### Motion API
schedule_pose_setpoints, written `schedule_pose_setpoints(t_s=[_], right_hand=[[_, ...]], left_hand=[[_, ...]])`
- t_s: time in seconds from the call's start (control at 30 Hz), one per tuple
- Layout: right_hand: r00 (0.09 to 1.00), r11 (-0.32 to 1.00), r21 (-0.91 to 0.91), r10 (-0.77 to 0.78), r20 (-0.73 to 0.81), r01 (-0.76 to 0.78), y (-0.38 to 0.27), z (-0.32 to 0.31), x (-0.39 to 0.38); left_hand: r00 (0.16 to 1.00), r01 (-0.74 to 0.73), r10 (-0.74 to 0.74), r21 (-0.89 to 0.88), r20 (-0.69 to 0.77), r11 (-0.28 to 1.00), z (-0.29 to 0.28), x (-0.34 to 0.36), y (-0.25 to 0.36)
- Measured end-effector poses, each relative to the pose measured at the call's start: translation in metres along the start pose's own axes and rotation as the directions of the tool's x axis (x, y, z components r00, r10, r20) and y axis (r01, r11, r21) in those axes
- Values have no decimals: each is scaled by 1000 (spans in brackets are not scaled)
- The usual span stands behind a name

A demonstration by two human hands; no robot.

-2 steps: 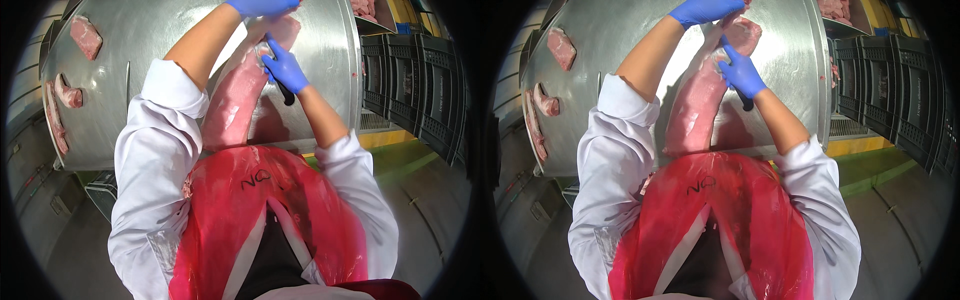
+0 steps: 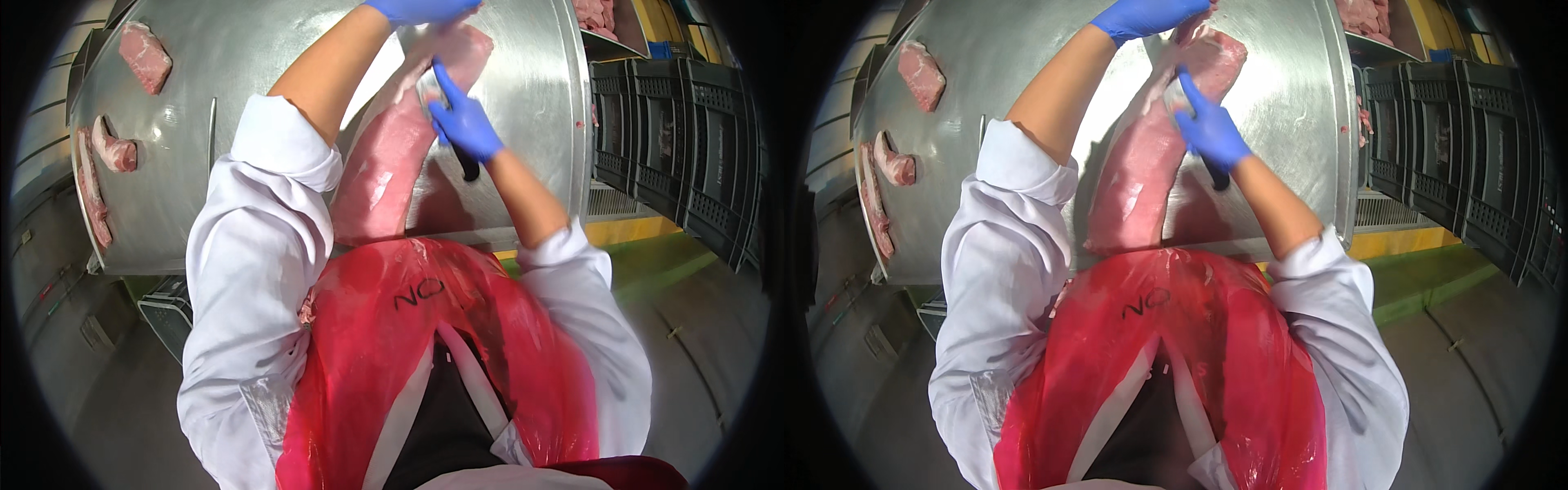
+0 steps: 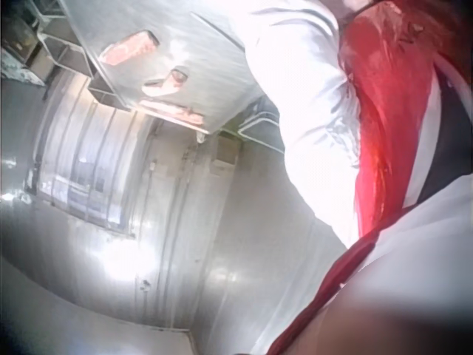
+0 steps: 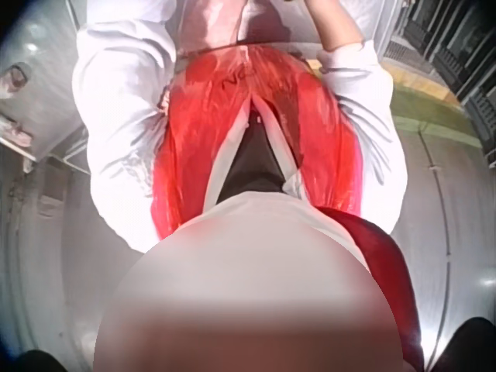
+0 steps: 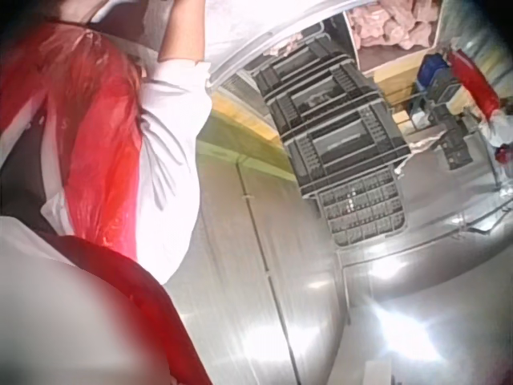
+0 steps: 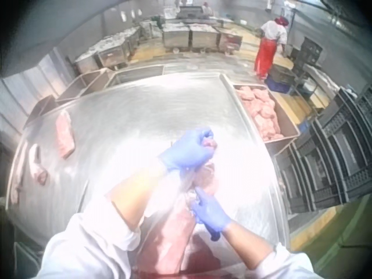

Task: The person trims fat and connective tissue from large cuts of raw meat using a knife. They repeatedly slice along the surface, lift the trimmed pieces, and place them into a nearby container while working on a stainless steel table.

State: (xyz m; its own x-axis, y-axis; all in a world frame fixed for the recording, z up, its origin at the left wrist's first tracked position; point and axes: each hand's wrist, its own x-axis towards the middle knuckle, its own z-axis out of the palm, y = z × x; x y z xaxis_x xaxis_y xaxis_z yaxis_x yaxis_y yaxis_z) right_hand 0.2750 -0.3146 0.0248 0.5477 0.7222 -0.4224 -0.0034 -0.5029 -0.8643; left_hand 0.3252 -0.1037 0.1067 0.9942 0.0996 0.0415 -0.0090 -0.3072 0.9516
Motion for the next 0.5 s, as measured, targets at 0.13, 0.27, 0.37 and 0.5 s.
schedule_pose_setpoints(t_s=[0.13, 0.27, 0.37, 0.5], right_hand=[[994, 998, 64, -21, 105, 14, 47, 21, -70], [989, 964, 246, 64, 132, -96, -11, 26, 2], [994, 998, 33, -48, 94, 45, -13, 41, -23], [971, 998, -29, 67, 231, -62, 28, 62, -103]], left_hand=[[988, -93, 96, 32, -122, 995, -25, -3, -18], [972, -180, 203, 182, -122, 967, -26, -26, 35], [956, -217, 248, 195, -156, 956, -37, -35, 40], [945, -163, 201, 159, -258, 974, -66, -59, 49]])
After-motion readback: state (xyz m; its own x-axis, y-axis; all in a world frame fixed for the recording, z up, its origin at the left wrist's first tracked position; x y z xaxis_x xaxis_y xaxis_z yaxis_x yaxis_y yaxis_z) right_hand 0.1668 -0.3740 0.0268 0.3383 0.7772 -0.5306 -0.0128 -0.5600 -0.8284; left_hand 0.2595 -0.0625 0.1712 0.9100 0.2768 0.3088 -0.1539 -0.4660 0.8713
